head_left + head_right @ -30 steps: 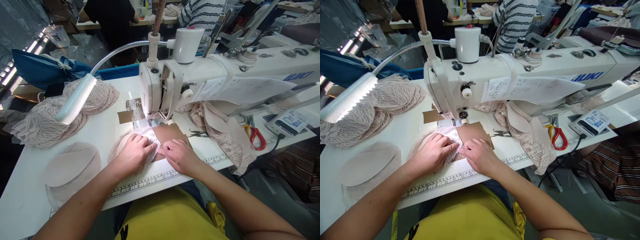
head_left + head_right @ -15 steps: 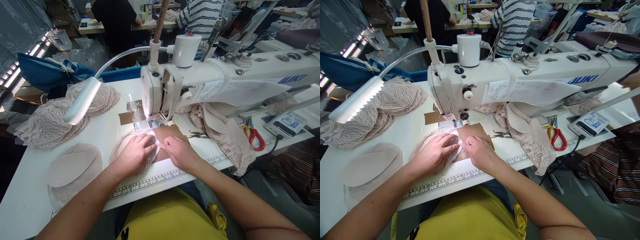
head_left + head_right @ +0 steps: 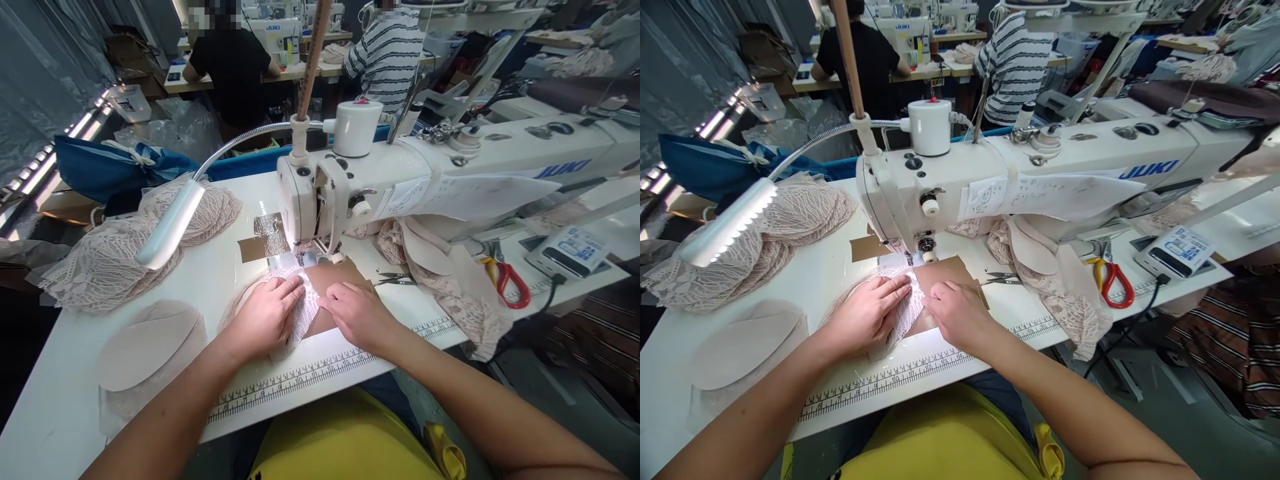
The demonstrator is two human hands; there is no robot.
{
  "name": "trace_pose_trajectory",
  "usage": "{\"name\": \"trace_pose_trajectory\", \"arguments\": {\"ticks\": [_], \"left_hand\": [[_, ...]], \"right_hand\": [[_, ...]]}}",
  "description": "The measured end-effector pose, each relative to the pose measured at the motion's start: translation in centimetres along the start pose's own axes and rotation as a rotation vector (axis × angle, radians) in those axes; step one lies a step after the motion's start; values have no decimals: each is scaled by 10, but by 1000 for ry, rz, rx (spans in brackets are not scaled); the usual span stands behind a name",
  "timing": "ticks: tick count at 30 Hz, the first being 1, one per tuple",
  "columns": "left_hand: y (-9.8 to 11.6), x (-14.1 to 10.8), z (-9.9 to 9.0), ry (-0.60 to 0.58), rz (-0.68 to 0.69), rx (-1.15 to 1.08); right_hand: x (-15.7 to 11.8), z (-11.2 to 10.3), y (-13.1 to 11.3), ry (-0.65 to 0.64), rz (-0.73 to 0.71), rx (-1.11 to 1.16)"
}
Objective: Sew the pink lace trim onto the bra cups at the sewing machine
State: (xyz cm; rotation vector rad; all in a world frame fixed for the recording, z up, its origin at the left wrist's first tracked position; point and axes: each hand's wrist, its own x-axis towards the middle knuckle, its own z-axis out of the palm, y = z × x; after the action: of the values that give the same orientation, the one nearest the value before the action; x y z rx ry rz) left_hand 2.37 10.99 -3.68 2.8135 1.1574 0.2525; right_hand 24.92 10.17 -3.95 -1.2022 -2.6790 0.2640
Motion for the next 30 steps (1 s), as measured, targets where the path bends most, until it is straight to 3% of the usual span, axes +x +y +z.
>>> {"name": "trace_pose_trajectory", "arguments": {"ticks": [12, 20, 30], "left_hand": [[-29, 19, -11, -86, 34, 33], [-47, 28, -4, -14, 58, 49], [-46, 21, 2, 77, 146, -54]], "right_hand": [[35, -23, 3, -190, -11, -6], [44, -13, 7, -66, 19, -42], [45, -6, 11, 23, -2, -63]]}}
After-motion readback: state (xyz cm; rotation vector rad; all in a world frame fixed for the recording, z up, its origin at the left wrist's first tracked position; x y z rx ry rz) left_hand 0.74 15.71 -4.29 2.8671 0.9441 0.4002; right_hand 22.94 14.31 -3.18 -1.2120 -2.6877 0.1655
